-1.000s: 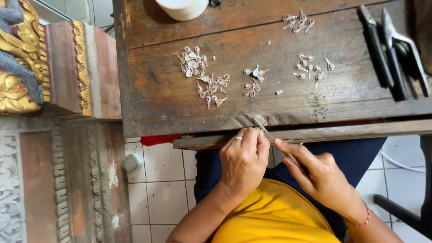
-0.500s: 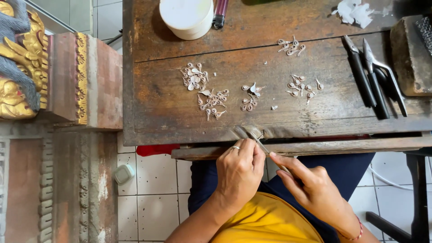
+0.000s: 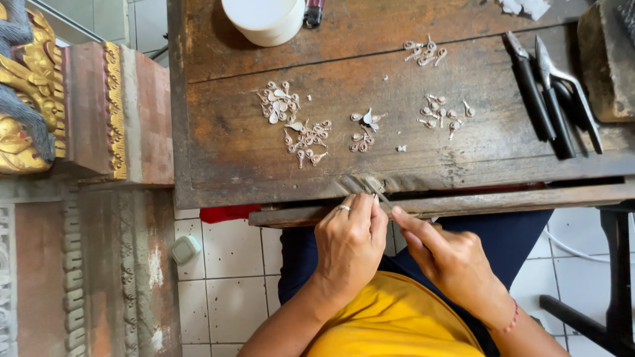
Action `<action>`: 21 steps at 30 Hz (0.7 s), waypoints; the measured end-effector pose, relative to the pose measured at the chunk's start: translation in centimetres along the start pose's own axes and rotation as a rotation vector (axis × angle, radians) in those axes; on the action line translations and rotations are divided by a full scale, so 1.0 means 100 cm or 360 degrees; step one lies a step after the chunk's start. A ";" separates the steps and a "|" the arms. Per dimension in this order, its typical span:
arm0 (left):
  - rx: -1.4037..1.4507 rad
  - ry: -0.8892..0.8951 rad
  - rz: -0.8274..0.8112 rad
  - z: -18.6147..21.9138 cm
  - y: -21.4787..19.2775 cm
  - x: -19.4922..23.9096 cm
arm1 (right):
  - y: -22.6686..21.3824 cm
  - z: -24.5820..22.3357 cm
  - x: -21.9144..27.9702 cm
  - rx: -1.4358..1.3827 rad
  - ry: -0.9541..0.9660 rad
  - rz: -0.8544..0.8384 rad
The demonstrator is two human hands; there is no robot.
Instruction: Refining and cleaning small silver jewelry components using a hand tool on a wooden workbench.
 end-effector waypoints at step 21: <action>-0.0007 -0.0022 -0.0018 -0.001 0.001 0.001 | -0.008 -0.002 -0.009 -0.0391 0.0101 -0.0233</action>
Point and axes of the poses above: each hand's wrist, its own x-axis away from the middle knuckle, its own y-axis out of the palm, z = x × y, the point moved 7 cm from there along -x, towards the middle knuckle, and after that the axes turned 14 degrees about x, right-handed, at the moved point
